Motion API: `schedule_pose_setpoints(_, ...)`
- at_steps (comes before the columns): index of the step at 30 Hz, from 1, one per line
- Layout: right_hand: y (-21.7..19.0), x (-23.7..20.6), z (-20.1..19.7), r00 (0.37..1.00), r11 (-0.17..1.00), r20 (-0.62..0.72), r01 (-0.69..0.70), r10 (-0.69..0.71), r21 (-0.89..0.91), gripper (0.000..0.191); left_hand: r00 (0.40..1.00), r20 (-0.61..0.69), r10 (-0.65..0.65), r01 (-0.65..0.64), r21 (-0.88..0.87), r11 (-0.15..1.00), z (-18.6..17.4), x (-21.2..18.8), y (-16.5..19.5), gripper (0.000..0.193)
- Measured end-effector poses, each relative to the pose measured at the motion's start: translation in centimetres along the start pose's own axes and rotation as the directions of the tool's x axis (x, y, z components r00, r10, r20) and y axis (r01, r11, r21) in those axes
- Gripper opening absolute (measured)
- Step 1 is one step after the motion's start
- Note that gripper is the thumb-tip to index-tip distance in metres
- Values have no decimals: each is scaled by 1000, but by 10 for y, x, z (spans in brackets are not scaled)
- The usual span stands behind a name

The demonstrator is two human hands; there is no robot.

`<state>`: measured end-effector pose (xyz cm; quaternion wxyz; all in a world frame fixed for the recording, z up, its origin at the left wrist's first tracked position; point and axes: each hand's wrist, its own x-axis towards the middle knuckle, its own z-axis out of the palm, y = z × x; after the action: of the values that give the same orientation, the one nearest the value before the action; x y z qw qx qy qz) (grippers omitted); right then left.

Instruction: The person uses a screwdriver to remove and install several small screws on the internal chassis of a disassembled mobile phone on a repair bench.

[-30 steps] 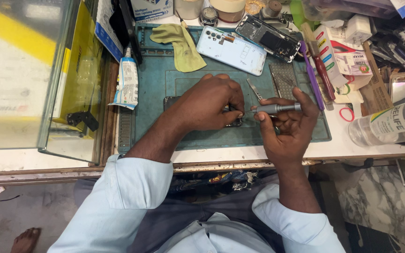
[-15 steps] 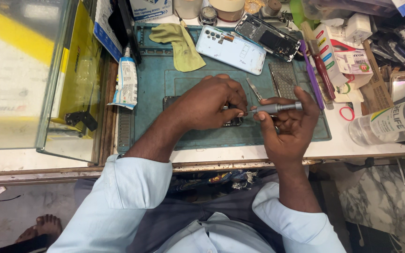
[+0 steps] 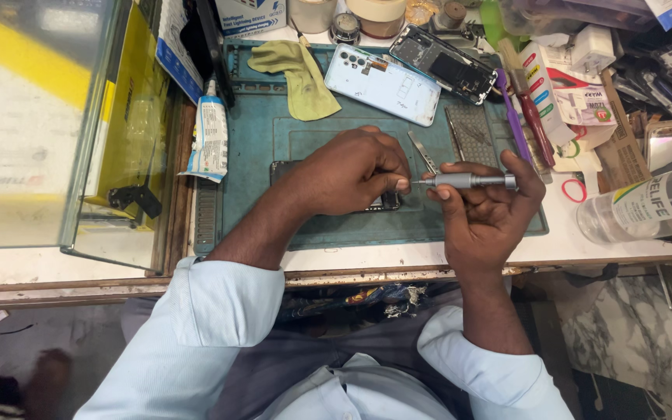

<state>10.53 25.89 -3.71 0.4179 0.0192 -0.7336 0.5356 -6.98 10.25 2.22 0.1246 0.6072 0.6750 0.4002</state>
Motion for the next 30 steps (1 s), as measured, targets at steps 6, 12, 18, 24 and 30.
schedule_pose_setpoints(6, -1, -1, 0, 1000, 1000, -6, -12, 12, 21, 65, 999, 4, 50, -50, -16, 999, 2, 1, -2, 11)
schedule_pose_setpoints(12, -1, -1, 0, 1000, 998, -12, -16, 17, 53, 65, 997, -19, 70, -71, -74, 995, 4, 0, -7, 12)
schedule_pose_setpoints(18, -4, 0, 1, 1000, 1000, 10, 5, -5, 16, 65, 986, -39, 164, -167, -84, 982, 5, 2, -9, 20)
schedule_pose_setpoints(24, -9, 0, 4, 995, 999, 92, 28, -24, -46, 71, 987, -143, -70, 110, 291, 950, -9, -5, -5, 32)
schedule_pose_setpoints(30, -10, 1, 9, 982, 992, 191, 19, 5, -123, 77, 963, -175, -207, 259, 367, 894, -10, -7, 3, 39)
